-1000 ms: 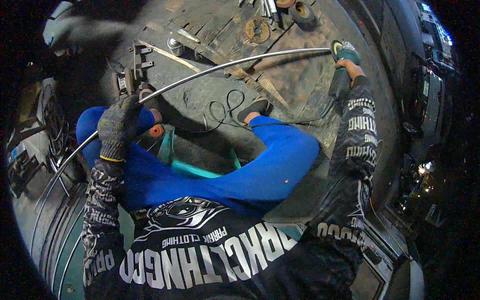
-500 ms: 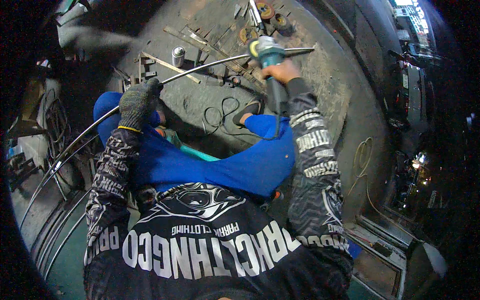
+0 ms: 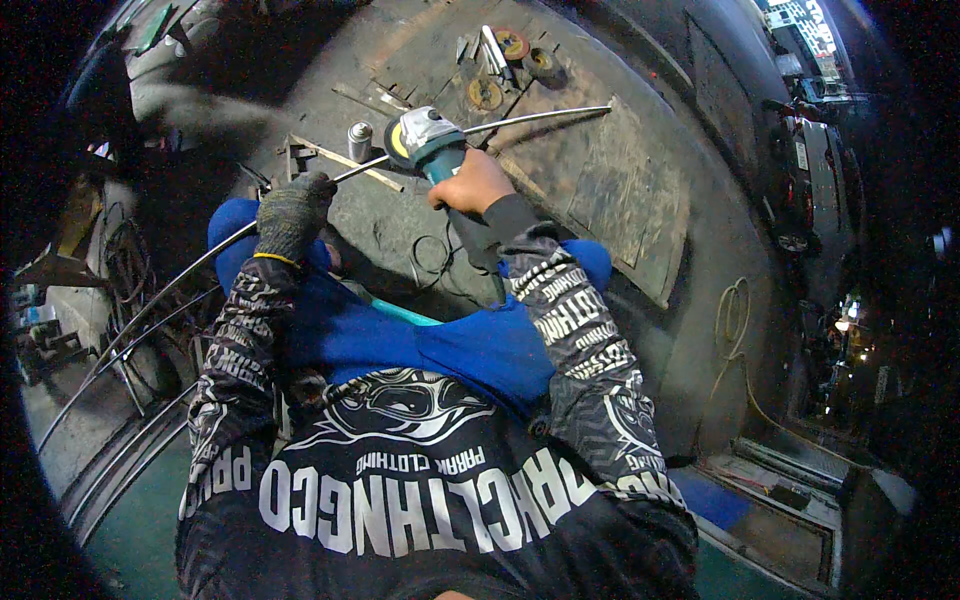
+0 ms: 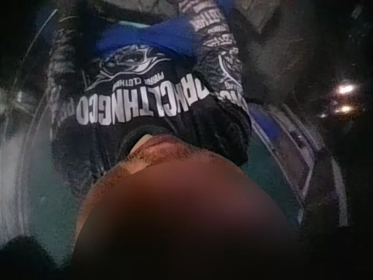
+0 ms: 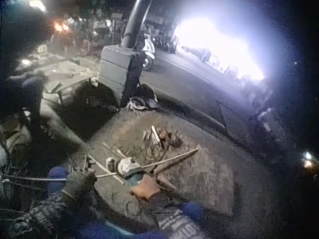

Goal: The person sits on the floor and uses an angle grinder to smooth a long metal rod, holding it with one hand and moving the grinder along its length. The rod is repositioned several times to grind different sections.

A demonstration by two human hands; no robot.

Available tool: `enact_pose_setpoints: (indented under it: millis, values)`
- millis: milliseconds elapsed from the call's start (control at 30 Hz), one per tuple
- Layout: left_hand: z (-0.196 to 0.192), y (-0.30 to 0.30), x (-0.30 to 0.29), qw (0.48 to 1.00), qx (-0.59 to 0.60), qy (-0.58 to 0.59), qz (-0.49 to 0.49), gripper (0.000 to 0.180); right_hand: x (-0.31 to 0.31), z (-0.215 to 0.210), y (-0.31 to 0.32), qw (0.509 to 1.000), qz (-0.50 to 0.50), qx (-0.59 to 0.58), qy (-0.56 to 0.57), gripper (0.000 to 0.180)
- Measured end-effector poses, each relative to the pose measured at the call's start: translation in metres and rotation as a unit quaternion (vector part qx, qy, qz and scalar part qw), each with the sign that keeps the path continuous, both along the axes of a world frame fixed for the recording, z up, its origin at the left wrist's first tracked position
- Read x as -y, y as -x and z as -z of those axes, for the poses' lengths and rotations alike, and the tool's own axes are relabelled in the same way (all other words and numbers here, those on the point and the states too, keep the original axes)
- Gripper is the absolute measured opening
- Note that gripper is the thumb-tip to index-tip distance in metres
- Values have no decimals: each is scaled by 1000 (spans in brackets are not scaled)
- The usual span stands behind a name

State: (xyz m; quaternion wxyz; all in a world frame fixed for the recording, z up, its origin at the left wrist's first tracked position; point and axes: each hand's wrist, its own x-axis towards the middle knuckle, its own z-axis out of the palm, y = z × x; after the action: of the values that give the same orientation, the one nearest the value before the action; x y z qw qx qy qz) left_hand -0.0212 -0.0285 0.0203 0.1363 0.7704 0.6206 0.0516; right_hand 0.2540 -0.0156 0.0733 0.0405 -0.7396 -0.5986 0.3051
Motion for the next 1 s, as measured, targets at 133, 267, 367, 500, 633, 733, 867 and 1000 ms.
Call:
enact_pose_setpoints:
  millis: [133, 267, 367, 500, 633, 733, 867, 1000]
  values:
    - [-4, 10, -4, 1000, -9, -10, -23, 21, -12, -3, -25, 999, 21, 27, 11, 65]
    - [-4, 18, -1, 1000, 2, -9, -7, 18, -25, -5, -66, 996, 70, 41, 21, 58]
    - [-10, 23, 7, 1000, 16, -22, 1, 16, -34, -11, -108, 996, 77, 30, 41, 58]
    - [-22, 26, 22, 1000, -11, -8, 2, 15, -48, -13, -176, 986, 127, 90, 55, 57]
    - [-29, 30, 33, 999, -45, -4, -21, 15, -70, -1, -254, 991, 13, 106, 80, 48]
    - [-33, 31, 37, 999, 3, -41, -24, 18, -99, 4, -308, 992, 105, 10, 71, 41]
    - [-48, 29, 45, 1000, 1, -21, -17, 24, -107, 1, -348, 980, 183, -48, 57, 40]
    - [-51, 19, 43, 999, 8, -33, -10, 22, -104, -4, -357, 971, 214, -80, 73, 45]
